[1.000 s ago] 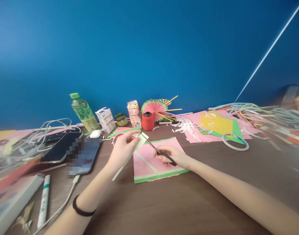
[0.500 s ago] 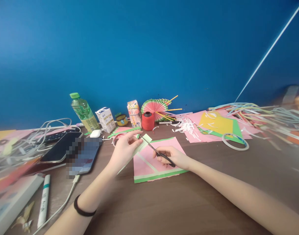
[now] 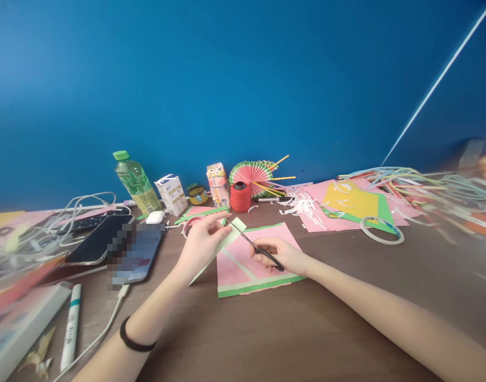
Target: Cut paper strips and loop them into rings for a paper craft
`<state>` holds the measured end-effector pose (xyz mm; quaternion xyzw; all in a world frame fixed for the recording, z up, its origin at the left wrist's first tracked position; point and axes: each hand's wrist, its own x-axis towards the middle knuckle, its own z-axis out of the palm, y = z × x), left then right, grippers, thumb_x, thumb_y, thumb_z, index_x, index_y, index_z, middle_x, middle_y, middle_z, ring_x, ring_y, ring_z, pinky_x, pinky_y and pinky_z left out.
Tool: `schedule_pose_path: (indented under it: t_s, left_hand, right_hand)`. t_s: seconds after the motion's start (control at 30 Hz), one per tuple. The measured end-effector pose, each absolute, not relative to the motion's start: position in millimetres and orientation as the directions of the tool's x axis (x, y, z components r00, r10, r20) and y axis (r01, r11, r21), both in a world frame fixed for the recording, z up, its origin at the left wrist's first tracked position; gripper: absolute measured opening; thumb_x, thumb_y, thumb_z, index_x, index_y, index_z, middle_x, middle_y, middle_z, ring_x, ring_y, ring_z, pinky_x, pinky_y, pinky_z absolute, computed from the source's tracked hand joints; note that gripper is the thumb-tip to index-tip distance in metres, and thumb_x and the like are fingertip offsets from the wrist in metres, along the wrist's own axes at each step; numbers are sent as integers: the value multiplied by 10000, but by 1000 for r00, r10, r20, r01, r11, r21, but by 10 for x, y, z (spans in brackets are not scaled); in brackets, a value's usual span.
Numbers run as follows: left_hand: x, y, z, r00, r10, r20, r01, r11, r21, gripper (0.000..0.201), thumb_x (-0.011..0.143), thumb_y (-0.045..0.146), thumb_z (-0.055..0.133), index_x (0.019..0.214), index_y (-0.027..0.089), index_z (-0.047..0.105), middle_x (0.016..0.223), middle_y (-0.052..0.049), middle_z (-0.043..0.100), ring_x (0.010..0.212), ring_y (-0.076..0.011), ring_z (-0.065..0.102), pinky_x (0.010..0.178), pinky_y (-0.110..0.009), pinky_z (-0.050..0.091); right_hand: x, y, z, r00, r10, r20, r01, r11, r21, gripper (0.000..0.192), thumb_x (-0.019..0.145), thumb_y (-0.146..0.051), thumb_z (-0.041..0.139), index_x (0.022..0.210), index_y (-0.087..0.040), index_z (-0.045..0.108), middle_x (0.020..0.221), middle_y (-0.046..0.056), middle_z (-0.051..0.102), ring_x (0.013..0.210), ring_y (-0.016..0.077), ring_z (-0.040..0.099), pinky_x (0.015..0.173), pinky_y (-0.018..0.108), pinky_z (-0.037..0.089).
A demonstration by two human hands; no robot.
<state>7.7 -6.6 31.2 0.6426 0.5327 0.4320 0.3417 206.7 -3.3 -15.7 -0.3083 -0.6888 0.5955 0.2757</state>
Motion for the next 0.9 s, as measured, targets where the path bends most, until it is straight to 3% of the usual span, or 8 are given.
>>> schedule_pose_path:
  t_s: [0.7, 0.9]
  left_hand:
    - [99, -54, 316, 76, 984, 164, 357, -180, 916, 364, 662, 304, 566, 1007, 203, 620, 560, 34, 487, 535, -120, 430, 522, -219, 317]
    - [14, -10, 338, 37, 983, 181, 403, -181, 897, 331, 666, 285, 545, 980, 208, 617, 611, 24, 548, 590, -139, 478, 580, -231, 337]
  right_hand:
    - [2081, -9, -149, -664, 748, -9, 122, 96, -988, 281, 714, -431, 570, 777, -162, 514, 644, -24, 450, 539, 79, 447, 487, 206, 421]
    - [2131, 41, -82, -599, 801, -11, 200, 136, -970, 290, 723, -424, 552, 852, -167, 517, 654, -23, 461, 559, 85, 453, 539, 227, 421]
